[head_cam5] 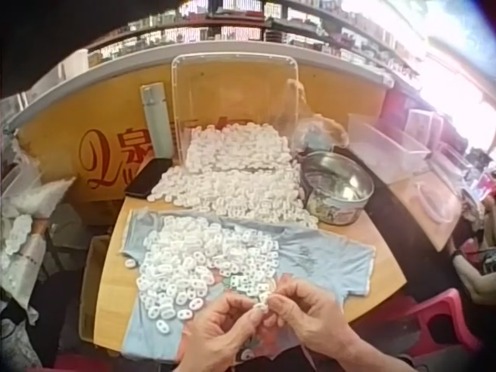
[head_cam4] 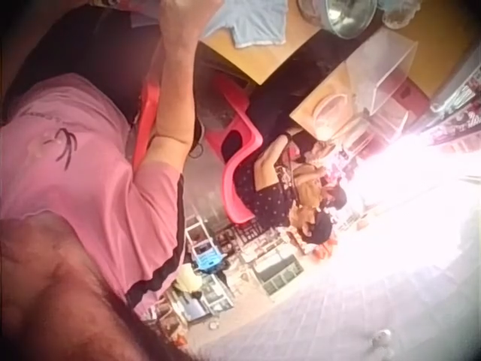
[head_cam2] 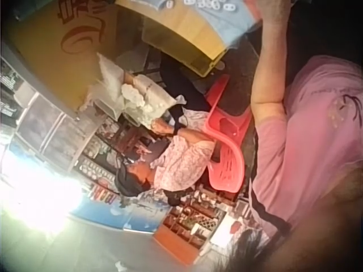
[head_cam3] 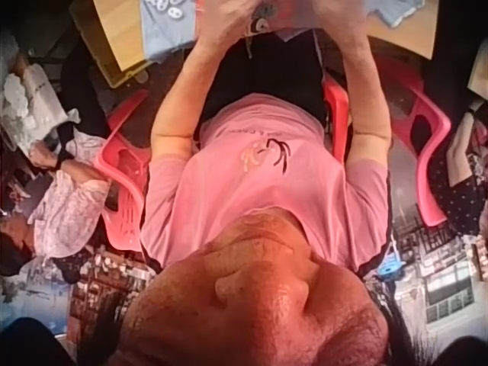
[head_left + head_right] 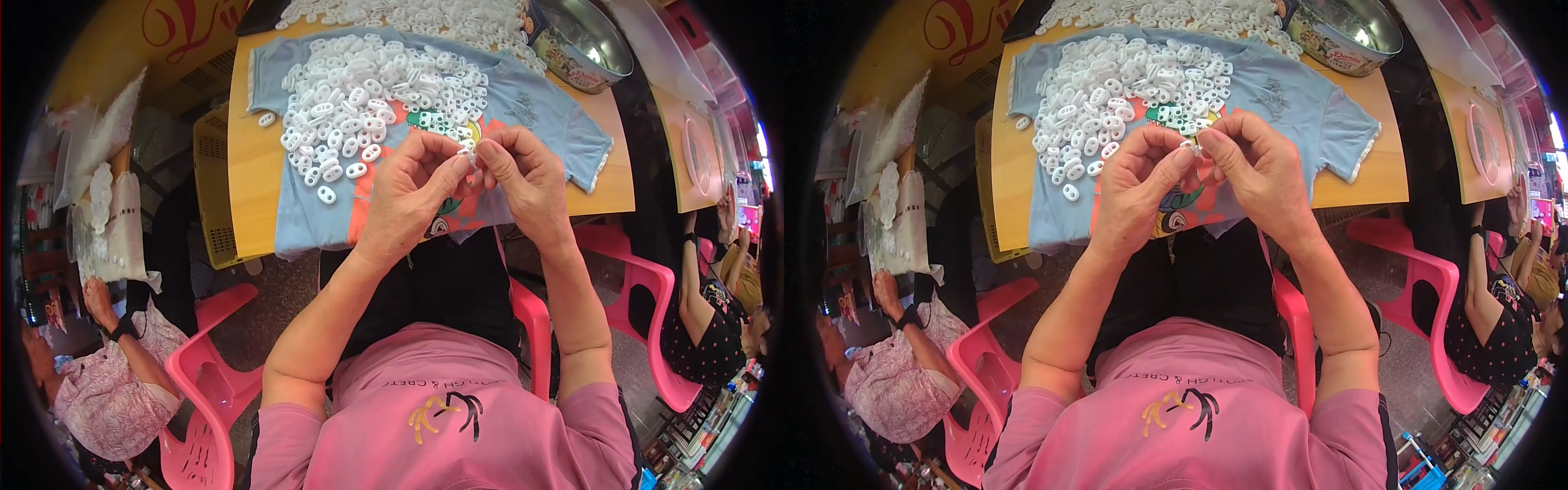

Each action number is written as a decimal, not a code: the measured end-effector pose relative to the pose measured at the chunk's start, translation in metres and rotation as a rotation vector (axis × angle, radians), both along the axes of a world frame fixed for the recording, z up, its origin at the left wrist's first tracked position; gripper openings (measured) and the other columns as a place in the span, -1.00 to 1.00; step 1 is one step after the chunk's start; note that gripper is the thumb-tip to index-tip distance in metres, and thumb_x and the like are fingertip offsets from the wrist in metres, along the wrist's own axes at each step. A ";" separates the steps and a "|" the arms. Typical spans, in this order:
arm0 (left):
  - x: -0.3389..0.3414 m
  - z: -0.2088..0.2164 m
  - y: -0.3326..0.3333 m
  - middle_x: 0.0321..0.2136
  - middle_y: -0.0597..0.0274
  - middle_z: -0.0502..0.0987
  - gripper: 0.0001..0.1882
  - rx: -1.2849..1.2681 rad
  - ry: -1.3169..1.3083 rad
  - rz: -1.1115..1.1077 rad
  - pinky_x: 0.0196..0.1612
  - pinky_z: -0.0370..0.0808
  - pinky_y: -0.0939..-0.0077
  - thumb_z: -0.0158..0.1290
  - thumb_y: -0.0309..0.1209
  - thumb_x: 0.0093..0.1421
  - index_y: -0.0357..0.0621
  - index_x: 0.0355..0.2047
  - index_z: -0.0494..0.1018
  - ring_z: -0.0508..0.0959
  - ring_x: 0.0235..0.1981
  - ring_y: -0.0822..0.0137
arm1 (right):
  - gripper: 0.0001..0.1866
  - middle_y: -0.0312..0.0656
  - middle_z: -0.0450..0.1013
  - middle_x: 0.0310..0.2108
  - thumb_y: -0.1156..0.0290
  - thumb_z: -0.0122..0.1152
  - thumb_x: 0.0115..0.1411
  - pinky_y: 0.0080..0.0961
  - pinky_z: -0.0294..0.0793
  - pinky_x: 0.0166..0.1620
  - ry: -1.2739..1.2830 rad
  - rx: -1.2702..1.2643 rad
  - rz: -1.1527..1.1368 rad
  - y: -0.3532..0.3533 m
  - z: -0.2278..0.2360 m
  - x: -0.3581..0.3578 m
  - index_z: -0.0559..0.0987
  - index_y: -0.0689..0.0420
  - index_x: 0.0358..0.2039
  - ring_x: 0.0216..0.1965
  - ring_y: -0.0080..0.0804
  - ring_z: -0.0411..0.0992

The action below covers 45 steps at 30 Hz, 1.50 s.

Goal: Manually threading white plastic cord locks or toggles onto a string attached to a t-shirt.

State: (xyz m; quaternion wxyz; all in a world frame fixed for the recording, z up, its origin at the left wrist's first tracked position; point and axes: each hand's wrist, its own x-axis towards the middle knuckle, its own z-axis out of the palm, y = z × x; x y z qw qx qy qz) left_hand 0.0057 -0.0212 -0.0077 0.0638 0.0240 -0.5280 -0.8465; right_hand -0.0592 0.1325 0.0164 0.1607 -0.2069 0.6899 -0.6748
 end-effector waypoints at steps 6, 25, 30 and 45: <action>0.000 -0.002 0.000 -0.42 0.29 0.56 -0.85 -0.014 0.004 0.010 -0.33 0.46 0.70 0.08 -0.45 0.28 -0.29 -0.22 0.41 0.52 -0.40 0.58 | -0.83 -0.34 0.47 -0.44 0.40 0.15 0.31 -0.75 0.38 -0.38 0.017 -0.005 0.001 -0.003 0.001 0.003 0.52 0.27 -0.27 -0.46 -0.70 0.40; -0.001 -0.002 0.005 -0.44 0.23 0.57 -0.88 0.066 -0.026 0.125 -0.37 0.49 0.67 0.11 -0.50 0.26 -0.29 -0.26 0.43 0.52 -0.47 0.54 | -0.87 -0.36 0.41 -0.49 0.45 0.14 0.31 -0.75 0.35 -0.39 0.153 0.031 -0.125 -0.018 -0.011 0.005 0.52 0.23 -0.34 -0.48 -0.72 0.36; -0.002 -0.003 0.001 -0.43 0.22 0.57 -0.87 0.062 -0.011 0.071 -0.36 0.49 0.65 0.09 -0.47 0.28 -0.29 -0.24 0.43 0.53 -0.46 0.53 | -0.92 -0.23 0.45 -0.49 0.51 0.19 0.24 -0.58 0.40 -0.45 0.304 0.166 -0.020 0.001 -0.002 -0.009 0.53 0.27 -0.32 -0.51 -0.57 0.43; 0.000 0.000 -0.002 -0.41 0.24 0.56 -0.86 0.028 -0.028 0.016 -0.34 0.50 0.64 0.07 -0.45 0.30 -0.29 -0.25 0.42 0.52 -0.44 0.54 | -0.91 -0.10 0.40 -0.46 0.55 0.21 0.17 -0.32 0.36 -0.46 0.972 0.401 0.226 0.004 0.018 -0.028 0.46 0.25 -0.38 -0.49 -0.14 0.40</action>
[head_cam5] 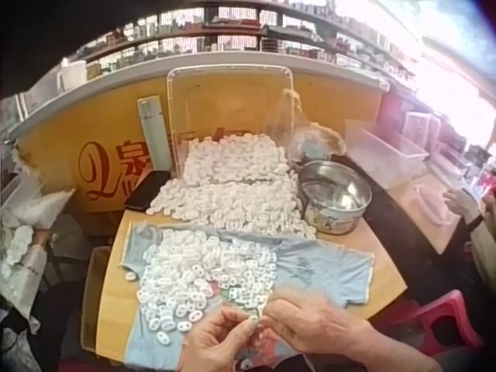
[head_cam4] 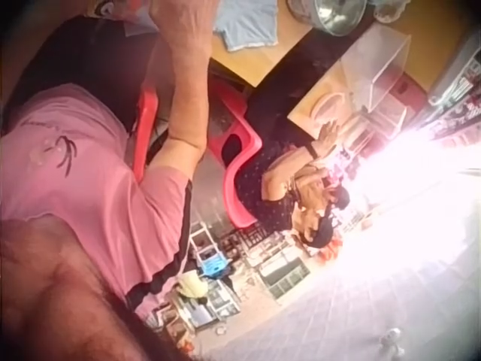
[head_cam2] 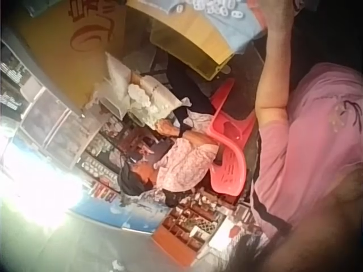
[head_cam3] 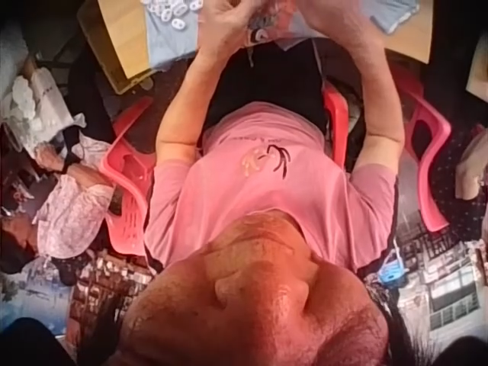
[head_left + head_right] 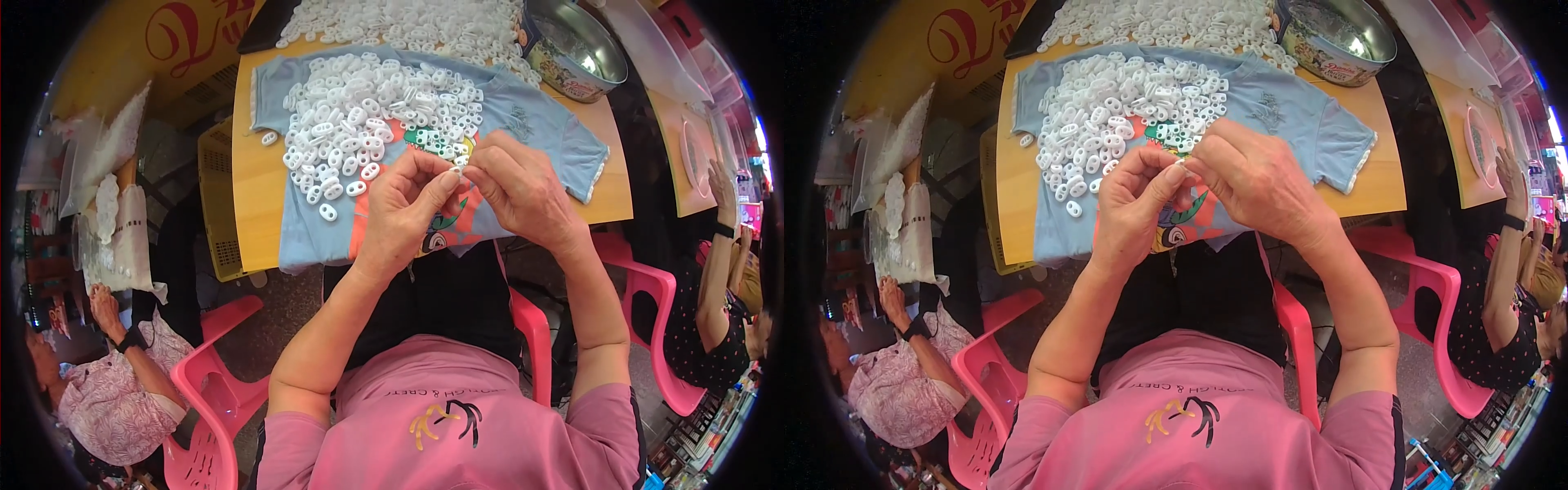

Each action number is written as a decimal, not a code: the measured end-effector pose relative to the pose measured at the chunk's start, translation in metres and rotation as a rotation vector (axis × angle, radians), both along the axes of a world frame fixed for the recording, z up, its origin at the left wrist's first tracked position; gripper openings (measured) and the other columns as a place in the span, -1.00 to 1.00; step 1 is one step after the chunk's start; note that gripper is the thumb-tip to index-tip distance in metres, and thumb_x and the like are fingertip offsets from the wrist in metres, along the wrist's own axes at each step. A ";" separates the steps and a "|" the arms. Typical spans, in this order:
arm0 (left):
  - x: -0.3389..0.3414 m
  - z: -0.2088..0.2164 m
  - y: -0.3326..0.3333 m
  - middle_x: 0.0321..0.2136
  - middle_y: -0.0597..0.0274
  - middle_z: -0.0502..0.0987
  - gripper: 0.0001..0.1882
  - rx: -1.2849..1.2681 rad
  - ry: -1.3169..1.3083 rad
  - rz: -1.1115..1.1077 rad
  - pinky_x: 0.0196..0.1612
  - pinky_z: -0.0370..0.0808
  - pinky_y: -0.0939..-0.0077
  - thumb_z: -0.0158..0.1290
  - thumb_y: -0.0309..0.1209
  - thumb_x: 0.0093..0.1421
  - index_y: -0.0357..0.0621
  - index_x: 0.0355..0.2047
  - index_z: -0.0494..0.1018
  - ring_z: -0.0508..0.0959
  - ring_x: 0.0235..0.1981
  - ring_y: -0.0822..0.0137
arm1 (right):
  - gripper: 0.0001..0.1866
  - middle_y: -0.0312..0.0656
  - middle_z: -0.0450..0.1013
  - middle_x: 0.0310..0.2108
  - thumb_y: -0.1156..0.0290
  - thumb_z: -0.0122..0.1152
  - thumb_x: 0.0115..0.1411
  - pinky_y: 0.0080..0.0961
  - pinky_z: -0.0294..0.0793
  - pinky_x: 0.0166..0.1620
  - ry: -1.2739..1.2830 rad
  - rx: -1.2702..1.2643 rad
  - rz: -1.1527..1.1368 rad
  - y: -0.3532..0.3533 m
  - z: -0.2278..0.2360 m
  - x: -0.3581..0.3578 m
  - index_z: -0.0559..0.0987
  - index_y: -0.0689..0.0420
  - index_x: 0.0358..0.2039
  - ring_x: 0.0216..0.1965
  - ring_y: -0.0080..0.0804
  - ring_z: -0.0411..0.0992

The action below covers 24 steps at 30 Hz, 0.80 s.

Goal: Manually threading white plastic cord locks or toggles onto a string attached to a t-shirt.

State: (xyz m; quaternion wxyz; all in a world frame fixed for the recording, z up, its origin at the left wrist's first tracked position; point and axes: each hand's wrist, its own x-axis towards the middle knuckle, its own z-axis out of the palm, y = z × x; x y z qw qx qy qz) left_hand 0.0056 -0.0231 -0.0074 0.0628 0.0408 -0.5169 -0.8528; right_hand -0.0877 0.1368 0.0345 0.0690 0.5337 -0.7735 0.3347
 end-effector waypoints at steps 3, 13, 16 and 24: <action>0.001 -0.001 0.000 -0.42 0.26 0.55 -0.87 0.005 -0.007 -0.013 -0.35 0.49 0.65 0.07 -0.45 0.29 -0.28 -0.25 0.42 0.51 -0.45 0.55 | -0.91 -0.11 0.39 -0.49 0.56 0.18 0.19 -0.30 0.35 -0.46 -0.009 -0.087 0.039 -0.004 -0.007 0.000 0.45 0.25 -0.39 -0.50 -0.14 0.39; 0.002 -0.002 -0.001 -0.39 0.22 0.56 -0.89 -0.035 -0.010 -0.017 -0.35 0.47 0.63 0.09 -0.48 0.28 -0.27 -0.24 0.44 0.51 -0.44 0.52 | -0.93 -0.12 0.37 -0.52 0.57 0.15 0.21 -0.32 0.37 -0.42 -0.085 -0.113 0.010 -0.004 -0.017 0.005 0.45 0.26 -0.40 -0.49 -0.14 0.39; 0.002 -0.001 -0.001 -0.39 0.22 0.56 -0.89 -0.052 -0.016 -0.012 -0.34 0.47 0.63 0.08 -0.48 0.28 -0.26 -0.24 0.44 0.51 -0.44 0.51 | -0.91 -0.12 0.36 -0.53 0.56 0.14 0.22 -0.32 0.36 -0.42 -0.112 -0.088 -0.002 -0.005 -0.016 0.007 0.45 0.26 -0.41 -0.49 -0.14 0.38; -0.002 -0.004 0.000 -0.41 0.27 0.56 -0.86 -0.031 -0.017 -0.024 -0.35 0.49 0.66 0.05 -0.44 0.31 -0.28 -0.23 0.42 0.51 -0.43 0.55 | -0.90 -0.15 0.38 -0.51 0.52 0.14 0.24 -0.39 0.34 -0.44 -0.228 -0.131 -0.054 -0.007 -0.011 0.007 0.46 0.26 -0.41 -0.52 -0.27 0.37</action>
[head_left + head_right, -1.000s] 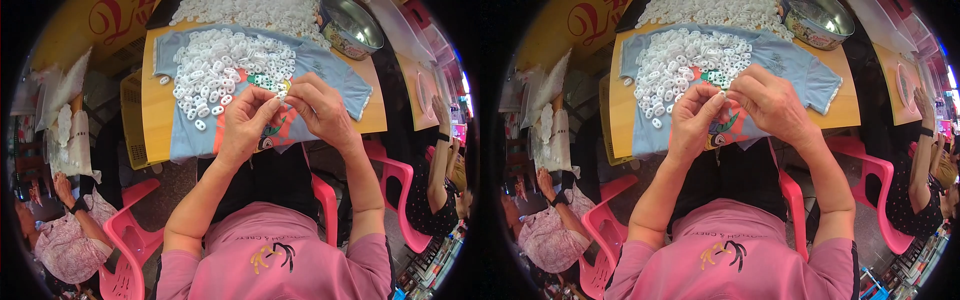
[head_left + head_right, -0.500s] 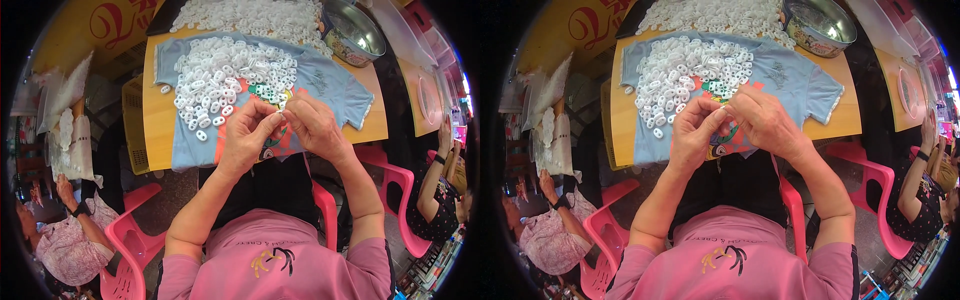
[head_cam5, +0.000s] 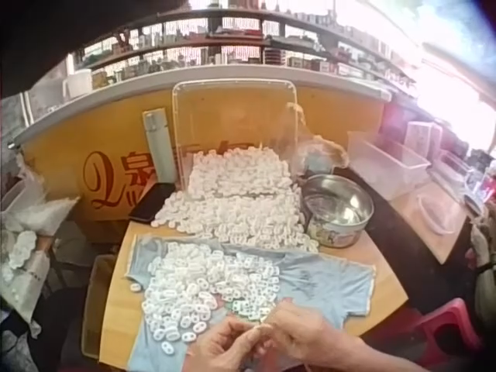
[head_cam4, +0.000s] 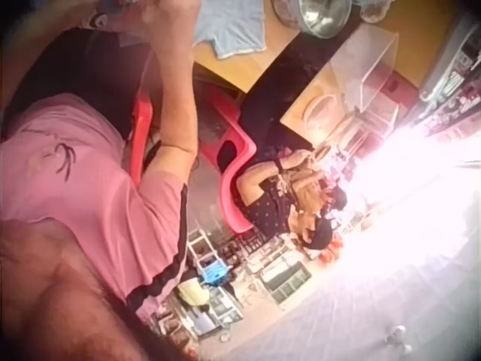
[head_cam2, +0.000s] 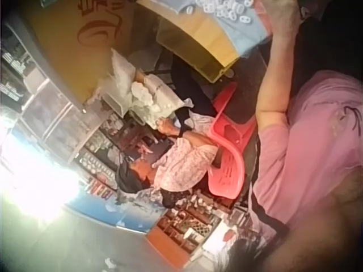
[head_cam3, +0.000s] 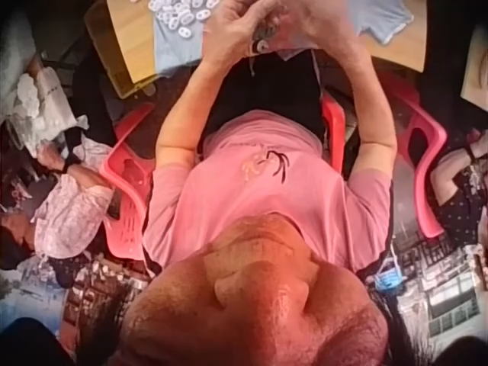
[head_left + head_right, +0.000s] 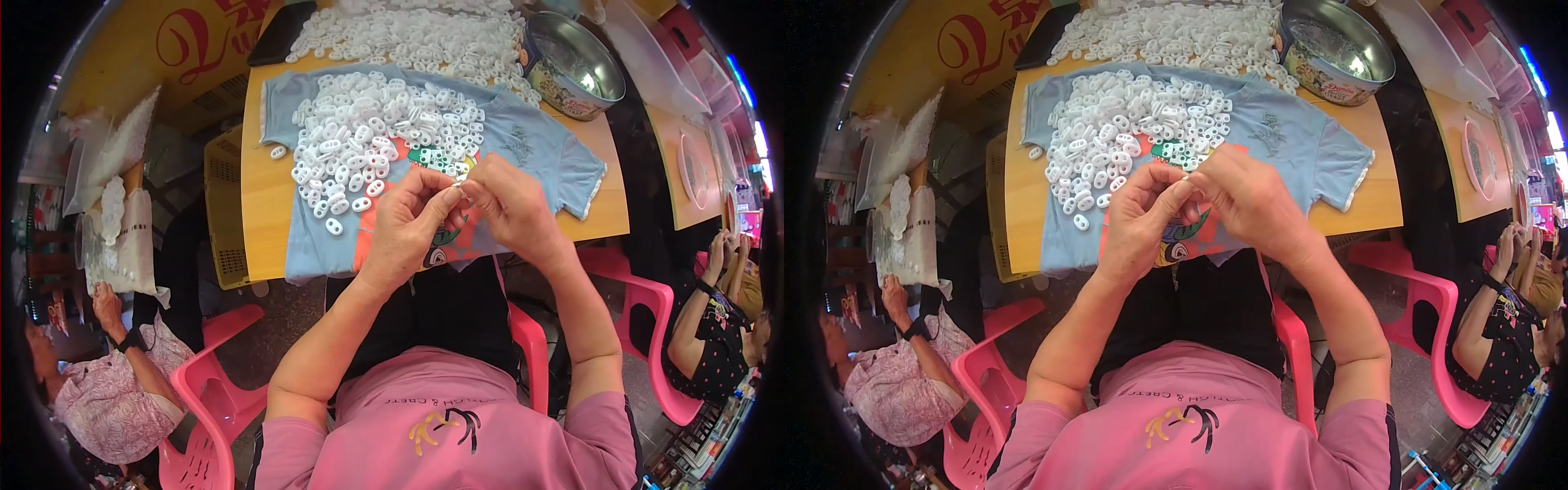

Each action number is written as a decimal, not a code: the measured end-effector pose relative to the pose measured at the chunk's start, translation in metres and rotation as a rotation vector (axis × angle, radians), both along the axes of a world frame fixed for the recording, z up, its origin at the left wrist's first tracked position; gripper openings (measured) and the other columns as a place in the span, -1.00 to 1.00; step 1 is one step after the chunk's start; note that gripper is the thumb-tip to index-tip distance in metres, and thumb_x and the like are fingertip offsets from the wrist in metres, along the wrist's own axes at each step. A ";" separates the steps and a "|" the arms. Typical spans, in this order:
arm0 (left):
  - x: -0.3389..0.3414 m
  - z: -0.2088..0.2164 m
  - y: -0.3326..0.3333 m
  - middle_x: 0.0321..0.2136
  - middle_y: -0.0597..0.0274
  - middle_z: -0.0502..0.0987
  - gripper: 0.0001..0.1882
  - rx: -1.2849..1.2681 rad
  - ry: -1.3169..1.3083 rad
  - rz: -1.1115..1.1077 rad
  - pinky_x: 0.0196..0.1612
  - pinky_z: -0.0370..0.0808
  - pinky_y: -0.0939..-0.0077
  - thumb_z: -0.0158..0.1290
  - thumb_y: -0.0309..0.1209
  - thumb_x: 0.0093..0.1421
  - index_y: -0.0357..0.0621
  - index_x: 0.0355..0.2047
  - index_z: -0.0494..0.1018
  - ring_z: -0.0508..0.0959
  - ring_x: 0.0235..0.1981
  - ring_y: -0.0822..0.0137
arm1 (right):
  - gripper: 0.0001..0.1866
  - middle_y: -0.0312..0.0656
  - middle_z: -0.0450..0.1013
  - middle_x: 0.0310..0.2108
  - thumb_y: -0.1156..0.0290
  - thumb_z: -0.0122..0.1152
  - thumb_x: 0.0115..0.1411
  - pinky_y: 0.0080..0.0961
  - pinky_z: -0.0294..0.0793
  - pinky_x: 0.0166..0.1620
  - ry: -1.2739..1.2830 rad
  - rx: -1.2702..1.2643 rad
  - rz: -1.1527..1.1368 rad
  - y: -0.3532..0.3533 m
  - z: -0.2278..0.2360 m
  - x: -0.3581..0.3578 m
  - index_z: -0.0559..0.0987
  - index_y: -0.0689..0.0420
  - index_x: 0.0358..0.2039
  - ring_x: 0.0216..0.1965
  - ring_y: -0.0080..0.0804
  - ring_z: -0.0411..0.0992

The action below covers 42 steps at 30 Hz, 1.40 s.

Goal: Manually threading white plastic cord locks or toggles onto a string attached to a t-shirt.

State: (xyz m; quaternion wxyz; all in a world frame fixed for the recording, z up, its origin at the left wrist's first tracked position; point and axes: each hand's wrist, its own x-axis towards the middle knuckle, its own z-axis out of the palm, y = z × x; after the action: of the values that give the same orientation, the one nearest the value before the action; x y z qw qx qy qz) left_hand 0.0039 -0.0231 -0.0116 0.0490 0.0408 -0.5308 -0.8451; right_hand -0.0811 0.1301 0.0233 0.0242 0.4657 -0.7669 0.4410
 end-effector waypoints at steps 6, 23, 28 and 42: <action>0.001 0.002 0.004 -0.42 0.26 0.56 -0.85 -0.022 0.025 0.032 -0.33 0.49 0.64 0.04 -0.43 0.32 -0.27 -0.21 0.41 0.52 -0.42 0.55 | -0.88 -0.24 0.43 -0.45 0.50 0.18 0.22 -0.56 0.33 -0.40 -0.111 0.015 -0.200 -0.006 0.008 -0.038 0.57 0.29 -0.30 -0.48 -0.54 0.37; 0.002 0.002 0.004 -0.45 0.30 0.54 -0.88 -0.018 0.029 0.045 -0.33 0.47 0.65 0.03 -0.46 0.31 -0.26 -0.22 0.41 0.51 -0.43 0.55 | -0.82 -0.11 0.49 -0.36 0.37 0.28 0.12 -0.37 0.44 -0.27 0.148 0.251 -0.198 -0.038 -0.004 -0.060 0.59 0.21 -0.32 -0.34 -0.18 0.48; 0.002 -0.001 0.004 -0.44 0.29 0.54 -0.88 -0.002 0.041 0.045 -0.32 0.47 0.64 0.03 -0.45 0.32 -0.26 -0.22 0.41 0.51 -0.42 0.55 | -0.81 -0.13 0.48 -0.42 0.36 0.31 0.11 -0.43 0.42 -0.34 0.063 0.222 -0.266 -0.032 0.001 -0.058 0.59 0.22 -0.35 -0.45 -0.29 0.45; 0.002 0.005 0.004 -0.43 0.30 0.54 -0.87 -0.026 0.033 0.039 -0.32 0.47 0.65 0.04 -0.44 0.31 -0.25 -0.20 0.42 0.52 -0.42 0.55 | -0.82 -0.18 0.46 -0.30 0.33 0.31 0.09 -0.35 0.46 -0.29 0.235 0.161 -0.084 -0.055 -0.002 -0.051 0.63 0.08 -0.29 -0.33 -0.19 0.49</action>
State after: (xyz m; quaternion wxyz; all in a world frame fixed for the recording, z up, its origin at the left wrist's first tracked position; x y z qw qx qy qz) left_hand 0.0063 -0.0195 -0.0069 0.0749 0.0364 -0.5400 -0.8375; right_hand -0.1323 0.0750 0.0212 0.0949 0.4819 -0.8105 0.3191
